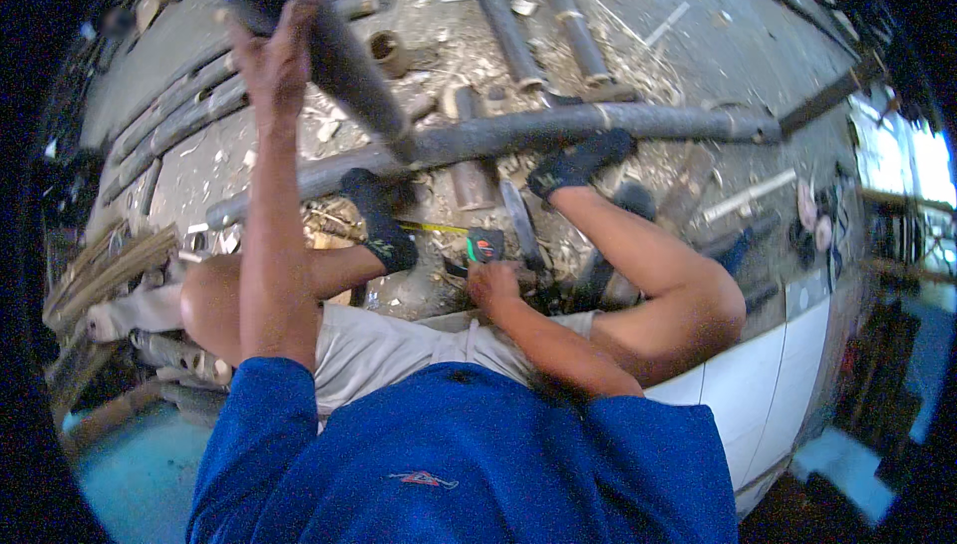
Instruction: The person sits on the floor and repeatedly fits a small bamboo plug into a larger bamboo tube, tapping it with a wooden mallet to seat it. They adjust the pieces and check the fit multiple times before measuring the tube with a tape measure.
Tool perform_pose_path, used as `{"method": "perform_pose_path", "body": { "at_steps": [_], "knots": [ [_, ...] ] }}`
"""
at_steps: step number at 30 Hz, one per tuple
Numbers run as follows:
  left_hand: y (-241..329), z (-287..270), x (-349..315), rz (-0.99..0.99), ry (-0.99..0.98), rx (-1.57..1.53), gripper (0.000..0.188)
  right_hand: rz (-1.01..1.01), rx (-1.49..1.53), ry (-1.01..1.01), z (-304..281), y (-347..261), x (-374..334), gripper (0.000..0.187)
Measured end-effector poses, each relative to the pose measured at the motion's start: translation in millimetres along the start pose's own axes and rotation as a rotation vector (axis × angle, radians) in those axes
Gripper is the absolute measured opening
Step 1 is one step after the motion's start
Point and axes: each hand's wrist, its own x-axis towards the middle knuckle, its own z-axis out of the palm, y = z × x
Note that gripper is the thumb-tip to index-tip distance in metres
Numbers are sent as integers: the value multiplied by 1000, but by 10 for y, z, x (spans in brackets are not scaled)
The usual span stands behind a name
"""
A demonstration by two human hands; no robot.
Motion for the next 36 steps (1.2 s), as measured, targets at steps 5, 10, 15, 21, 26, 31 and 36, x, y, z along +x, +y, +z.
{"method": "perform_pose_path", "body": {
  "at_steps": [5,10,15,21,26,31,36],
  "knots": [
    [239,84,-104,-26,138,-7,71,-57,92,100,41,102,-55,21],
    [396,41,-220,-146,63,-31,84,-52,94,113,142,212,-53,40],
    [359,52,-216,-133,59,-65,86,-55,186,139,280,248,-107,40],
    [267,69,-194,-178,46,-177,86,-28,179,103,290,294,-127,44],
    [350,40,-269,-166,17,-278,76,49,535,15,-173,407,-132,42],
    [670,-100,-785,-299,101,-53,71,206,1247,364,-796,419,-46,47],
    [974,-340,-1638,-356,138,-46,88,44,1348,555,-1273,758,248,47]
  ]
}}
